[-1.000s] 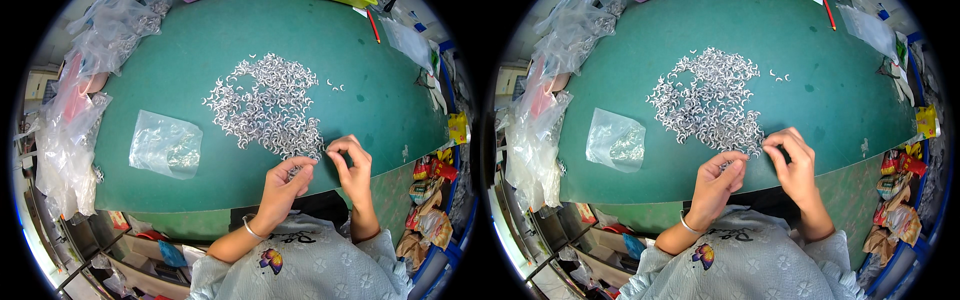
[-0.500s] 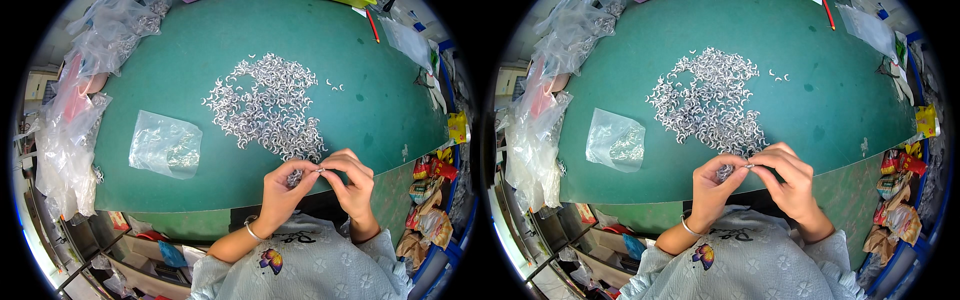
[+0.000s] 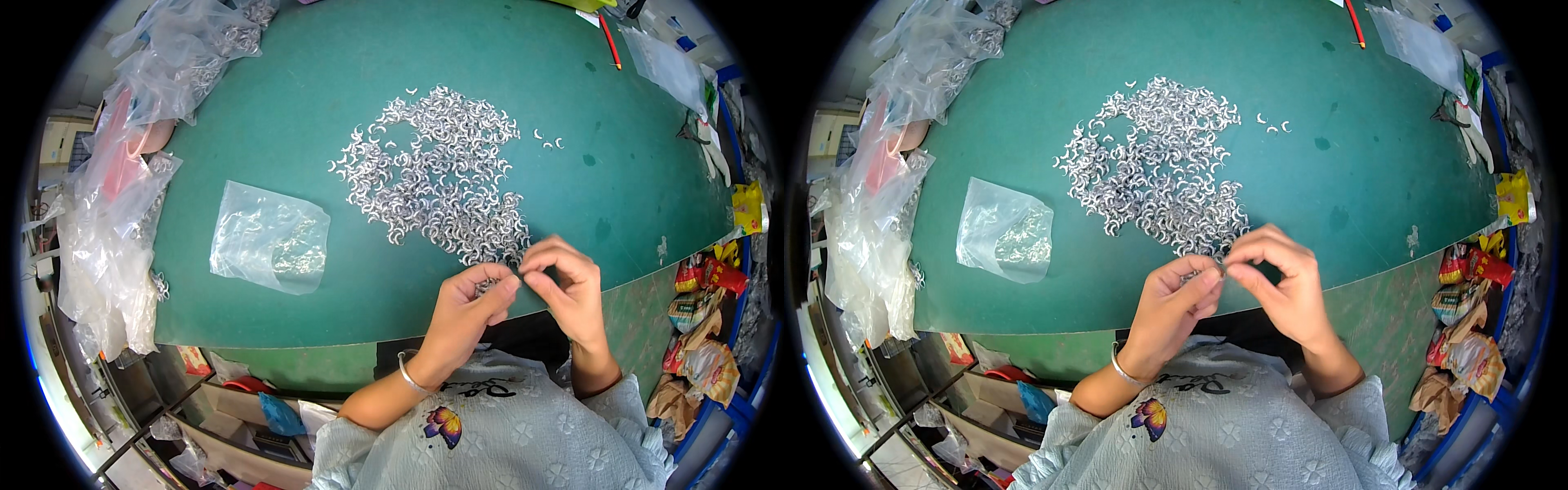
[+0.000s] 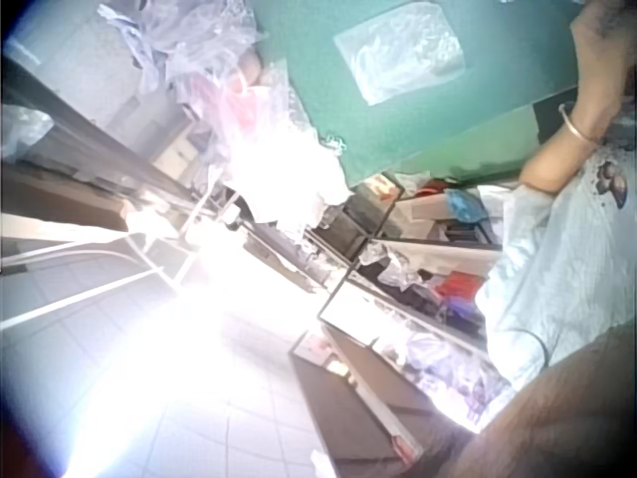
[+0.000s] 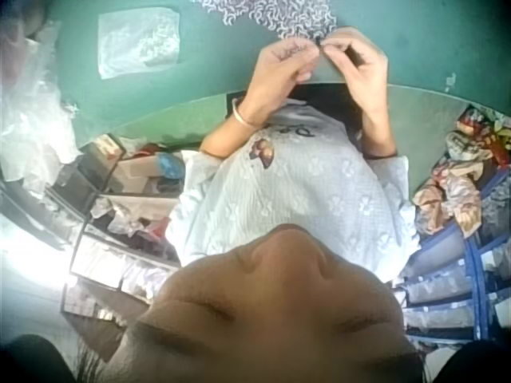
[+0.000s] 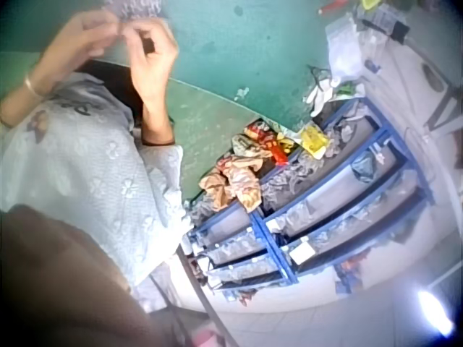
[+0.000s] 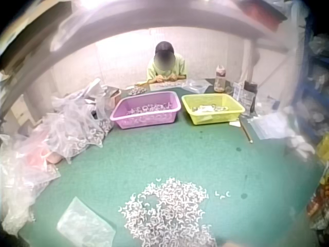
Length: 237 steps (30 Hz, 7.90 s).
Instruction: The person sits at a green workbench and manually assembles small silver metal hooks. They pick up individual hooks from a large pile, manipulate them with their fingers, and place the finished pieces into a small plastic bag. The process is repetitive and involves fine motor skills.
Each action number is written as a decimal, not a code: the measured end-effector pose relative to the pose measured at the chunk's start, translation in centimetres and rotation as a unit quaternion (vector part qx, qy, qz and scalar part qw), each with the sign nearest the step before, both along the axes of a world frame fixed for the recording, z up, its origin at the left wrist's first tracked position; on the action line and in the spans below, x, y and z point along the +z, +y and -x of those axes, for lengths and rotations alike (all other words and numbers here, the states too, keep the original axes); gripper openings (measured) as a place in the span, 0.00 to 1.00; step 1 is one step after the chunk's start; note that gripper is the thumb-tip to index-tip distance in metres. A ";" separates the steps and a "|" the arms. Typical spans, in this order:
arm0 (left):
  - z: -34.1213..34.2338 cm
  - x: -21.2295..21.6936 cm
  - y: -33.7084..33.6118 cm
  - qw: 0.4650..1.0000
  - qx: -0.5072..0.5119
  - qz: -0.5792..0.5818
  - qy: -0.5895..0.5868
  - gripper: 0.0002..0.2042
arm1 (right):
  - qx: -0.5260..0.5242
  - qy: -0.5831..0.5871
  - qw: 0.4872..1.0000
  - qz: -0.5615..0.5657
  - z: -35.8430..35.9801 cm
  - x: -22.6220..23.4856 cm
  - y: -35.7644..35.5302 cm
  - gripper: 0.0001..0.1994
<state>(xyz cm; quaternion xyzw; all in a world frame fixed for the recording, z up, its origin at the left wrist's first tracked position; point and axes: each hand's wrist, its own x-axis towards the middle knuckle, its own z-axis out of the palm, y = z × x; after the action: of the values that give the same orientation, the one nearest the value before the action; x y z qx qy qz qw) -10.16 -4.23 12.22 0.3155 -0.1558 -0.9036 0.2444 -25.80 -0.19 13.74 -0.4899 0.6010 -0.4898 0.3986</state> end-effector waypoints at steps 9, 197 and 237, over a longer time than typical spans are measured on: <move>0.6 0.0 0.0 0.999 -0.002 0.050 0.000 0.03 | -0.095 0.357 0.928 0.048 0.5 -2.6 -2.6 0.07; -0.2 0.0 0.0 0.993 0.034 0.104 -0.048 0.09 | -0.129 -0.013 0.991 0.040 1.3 -2.2 -0.7 0.09; 1.0 0.6 0.0 0.908 0.074 0.332 -0.246 0.05 | -0.052 0.043 0.998 0.011 0.0 0.0 -0.1 0.09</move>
<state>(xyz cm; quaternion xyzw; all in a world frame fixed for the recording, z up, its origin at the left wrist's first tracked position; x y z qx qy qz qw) -11.21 -4.22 12.81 0.4395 -0.4778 -0.6725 0.3554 -25.84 -0.29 13.75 -0.4829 0.6366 -0.4953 0.3409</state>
